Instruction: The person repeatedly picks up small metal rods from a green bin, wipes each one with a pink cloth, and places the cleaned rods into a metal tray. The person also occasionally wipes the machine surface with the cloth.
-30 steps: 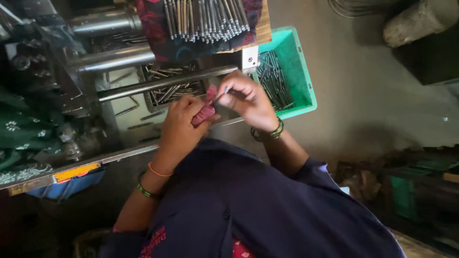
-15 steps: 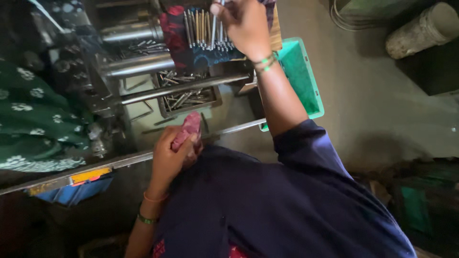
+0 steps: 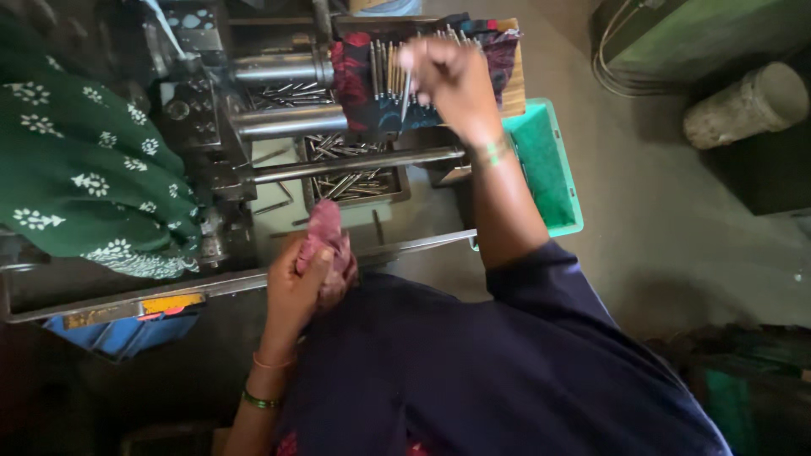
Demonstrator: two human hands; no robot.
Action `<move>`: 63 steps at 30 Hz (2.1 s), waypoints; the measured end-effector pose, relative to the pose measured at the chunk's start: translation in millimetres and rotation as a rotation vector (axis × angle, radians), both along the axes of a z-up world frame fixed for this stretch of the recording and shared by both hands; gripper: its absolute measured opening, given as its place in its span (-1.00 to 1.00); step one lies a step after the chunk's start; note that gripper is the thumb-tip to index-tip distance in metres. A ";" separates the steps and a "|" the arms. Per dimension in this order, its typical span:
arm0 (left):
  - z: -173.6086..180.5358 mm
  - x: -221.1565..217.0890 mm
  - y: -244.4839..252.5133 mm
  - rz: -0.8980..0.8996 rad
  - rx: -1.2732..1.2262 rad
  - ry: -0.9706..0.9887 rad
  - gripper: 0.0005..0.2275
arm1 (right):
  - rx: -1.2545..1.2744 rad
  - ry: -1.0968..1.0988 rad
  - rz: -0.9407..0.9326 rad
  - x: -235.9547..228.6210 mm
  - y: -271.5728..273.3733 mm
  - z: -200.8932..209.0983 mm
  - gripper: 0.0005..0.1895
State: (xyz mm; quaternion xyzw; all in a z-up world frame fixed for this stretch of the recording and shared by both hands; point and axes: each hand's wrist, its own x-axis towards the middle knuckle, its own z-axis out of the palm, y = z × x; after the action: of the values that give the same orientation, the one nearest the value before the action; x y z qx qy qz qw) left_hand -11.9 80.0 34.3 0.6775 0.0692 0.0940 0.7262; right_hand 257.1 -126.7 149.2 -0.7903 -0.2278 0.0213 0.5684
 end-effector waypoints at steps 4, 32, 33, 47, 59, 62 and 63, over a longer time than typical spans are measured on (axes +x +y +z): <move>6.9 16.4 8.0 0.040 0.098 -0.168 -0.79 | 0.080 0.054 0.405 -70.2 -8.4 -11.5 -0.89; 36.5 35.1 -101.3 -0.144 0.248 -0.088 -0.81 | 0.819 0.799 0.554 -122.6 -74.7 -54.7 -0.78; 32.6 34.1 -106.0 -0.157 0.095 -0.055 -0.83 | 0.886 0.896 0.578 -122.0 -78.0 -53.9 -0.78; 0.3 42.8 -145.6 0.404 -0.856 -0.188 -0.77 | -0.195 -0.417 0.733 -154.6 -90.1 -74.6 -0.83; 42.7 11.2 -38.7 0.639 0.444 -0.466 -0.80 | 0.650 0.435 0.351 -87.2 -50.0 -79.5 -0.82; 61.7 5.8 -4.0 0.517 0.726 -0.619 -0.68 | 0.510 0.447 0.244 -62.6 -17.6 -70.3 -0.75; 67.1 8.8 6.1 0.483 0.799 -0.645 -0.68 | 0.504 0.447 0.267 -56.4 -3.4 -67.5 -0.70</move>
State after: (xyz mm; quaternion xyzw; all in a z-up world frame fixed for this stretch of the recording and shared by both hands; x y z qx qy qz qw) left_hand -3.1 86.1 101.3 0.8017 -0.0440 0.4784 0.3557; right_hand 200.7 -130.1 81.7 -0.5643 -0.1974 0.2108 0.7734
